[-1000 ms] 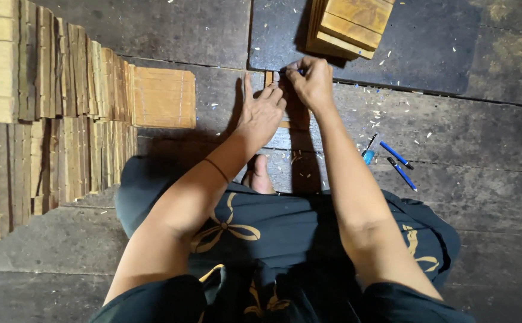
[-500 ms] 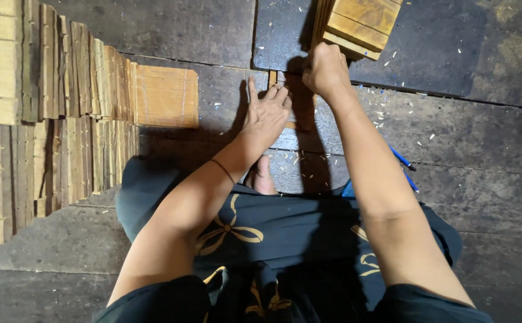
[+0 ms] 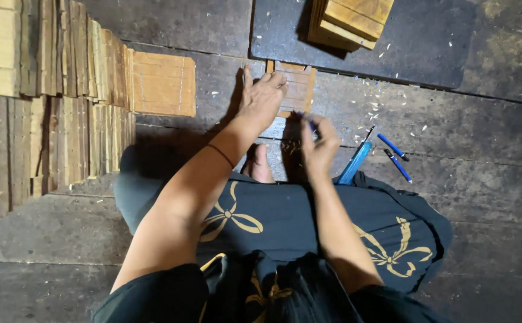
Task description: The person sits on the floor and repeatedly marks small wooden pieces using a pencil and a template. They pick up a piece, align the template, draw lines, and place the marked piece aside. This process is repeated for multiple pieces.
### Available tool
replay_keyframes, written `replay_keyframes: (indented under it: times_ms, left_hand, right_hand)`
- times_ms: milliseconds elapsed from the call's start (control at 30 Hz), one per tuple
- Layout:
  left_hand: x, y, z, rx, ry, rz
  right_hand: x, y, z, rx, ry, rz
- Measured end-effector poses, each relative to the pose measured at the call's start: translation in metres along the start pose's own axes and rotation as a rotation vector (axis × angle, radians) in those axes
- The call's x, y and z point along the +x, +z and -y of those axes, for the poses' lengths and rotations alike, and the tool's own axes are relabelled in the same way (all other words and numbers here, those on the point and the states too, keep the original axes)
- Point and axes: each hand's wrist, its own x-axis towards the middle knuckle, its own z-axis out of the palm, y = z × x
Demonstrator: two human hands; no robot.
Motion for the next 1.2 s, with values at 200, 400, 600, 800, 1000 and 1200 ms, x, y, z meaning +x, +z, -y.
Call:
replay_keyframes:
  times_ms: [200, 400, 600, 800, 1000, 1200]
  left_hand:
    - [0.014, 0.033, 0.013, -0.123, -0.001, -0.163]
    - [0.003, 0.007, 0.004, -0.114, -0.010, -0.167]
    - [-0.005, -0.016, -0.004, 0.025, 0.038, -0.031]
    - [-0.001, -0.017, -0.005, 0.036, 0.010, 0.000]
    - [0.003, -0.002, 0.002, 0.080, 0.016, -0.070]
    - [0.004, 0.007, 0.002, 0.047, 0.031, -0.148]
  right_hand:
    - [-0.022, 0.020, -0.001, -0.031, -0.080, -0.059]
    - [-0.026, 0.033, -0.012, -0.053, -0.136, -0.072]
    - [-0.022, 0.031, -0.002, -0.054, -0.283, 0.030]
    - [-0.035, 0.030, -0.011, -0.033, -0.278, 0.121]
    - [-0.041, 0.033, 0.005, 0.056, -0.279, 0.277]
    - [-0.029, 0.023, -0.014, -0.025, -0.288, 0.059]
